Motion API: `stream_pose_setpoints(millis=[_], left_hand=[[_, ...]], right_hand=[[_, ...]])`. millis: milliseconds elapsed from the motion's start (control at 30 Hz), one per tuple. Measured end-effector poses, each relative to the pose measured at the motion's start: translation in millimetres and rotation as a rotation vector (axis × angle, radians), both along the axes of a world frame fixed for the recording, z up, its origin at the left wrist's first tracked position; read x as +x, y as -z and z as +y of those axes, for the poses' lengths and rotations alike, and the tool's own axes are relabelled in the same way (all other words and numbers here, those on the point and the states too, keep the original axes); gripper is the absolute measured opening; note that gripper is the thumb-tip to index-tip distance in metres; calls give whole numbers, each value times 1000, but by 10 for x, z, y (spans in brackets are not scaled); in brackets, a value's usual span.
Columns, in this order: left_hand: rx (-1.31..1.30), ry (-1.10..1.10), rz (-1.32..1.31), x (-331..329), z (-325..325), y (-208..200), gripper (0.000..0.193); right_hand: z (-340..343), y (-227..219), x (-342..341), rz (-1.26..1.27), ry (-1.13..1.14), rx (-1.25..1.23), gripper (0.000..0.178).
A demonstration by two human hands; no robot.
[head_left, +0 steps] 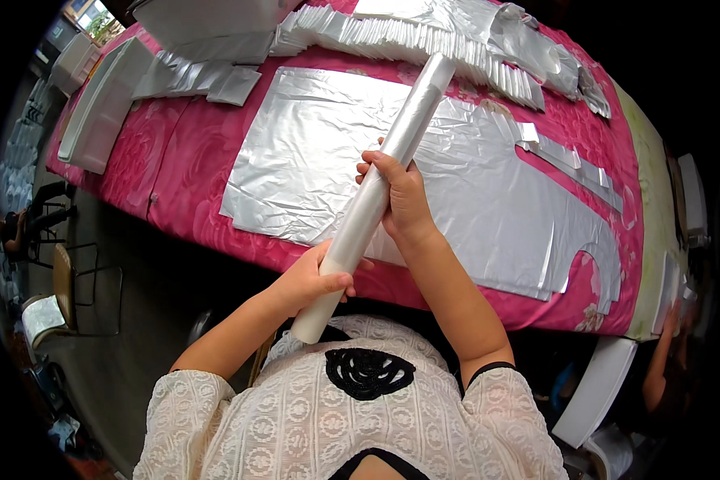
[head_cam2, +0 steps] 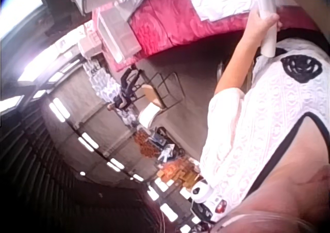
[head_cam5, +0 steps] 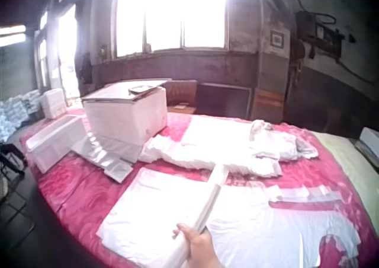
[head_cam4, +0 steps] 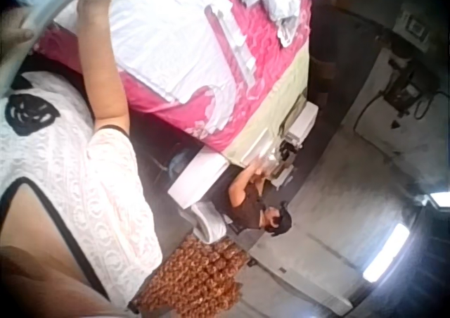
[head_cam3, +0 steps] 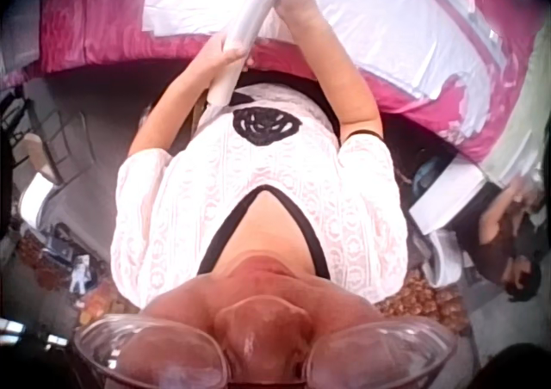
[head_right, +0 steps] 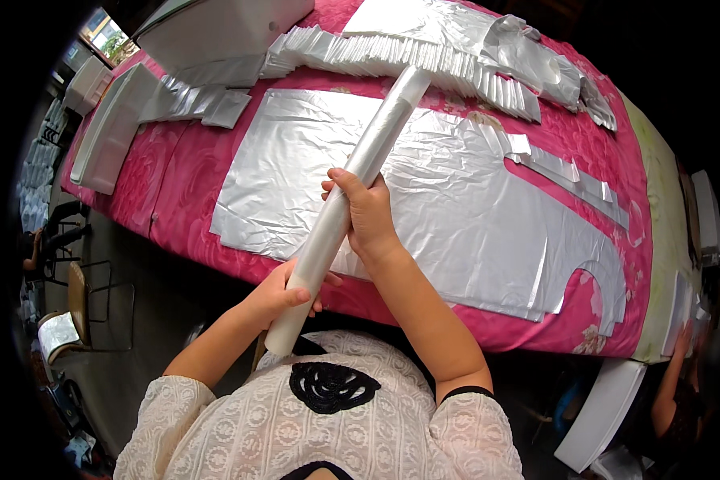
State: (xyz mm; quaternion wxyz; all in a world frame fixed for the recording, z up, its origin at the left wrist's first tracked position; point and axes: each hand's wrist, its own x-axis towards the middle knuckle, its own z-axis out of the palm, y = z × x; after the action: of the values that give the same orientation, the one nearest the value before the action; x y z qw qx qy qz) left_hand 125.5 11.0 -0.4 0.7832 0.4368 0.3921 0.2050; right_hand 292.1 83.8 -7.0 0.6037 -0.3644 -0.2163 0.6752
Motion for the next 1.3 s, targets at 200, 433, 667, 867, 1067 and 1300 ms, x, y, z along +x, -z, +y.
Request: stream_pose_setpoints(millis=[200,433,667,867,1067,1300], left_hand=[[9,11,-32,19,-74,111,74],[-200,-135,14,54,-31,234,59],[-172,113,196,-291,-177,274,60],[-264,188,230,-418,-308,329,56],[-291,179,257,-430,-316,329,53],[-269,173,249,-450,-325,330,50]], right_hand=[[-30,70,50,2,27,-30,58],[-199,194,-62,-69,20,-19,65],[69,258,621,-76,117,-62,54],[311,428,1400,-741,409,30,36],[227,342,1408,-857,-56,24,24],[220,260,1393,-958,-263,56,23]])
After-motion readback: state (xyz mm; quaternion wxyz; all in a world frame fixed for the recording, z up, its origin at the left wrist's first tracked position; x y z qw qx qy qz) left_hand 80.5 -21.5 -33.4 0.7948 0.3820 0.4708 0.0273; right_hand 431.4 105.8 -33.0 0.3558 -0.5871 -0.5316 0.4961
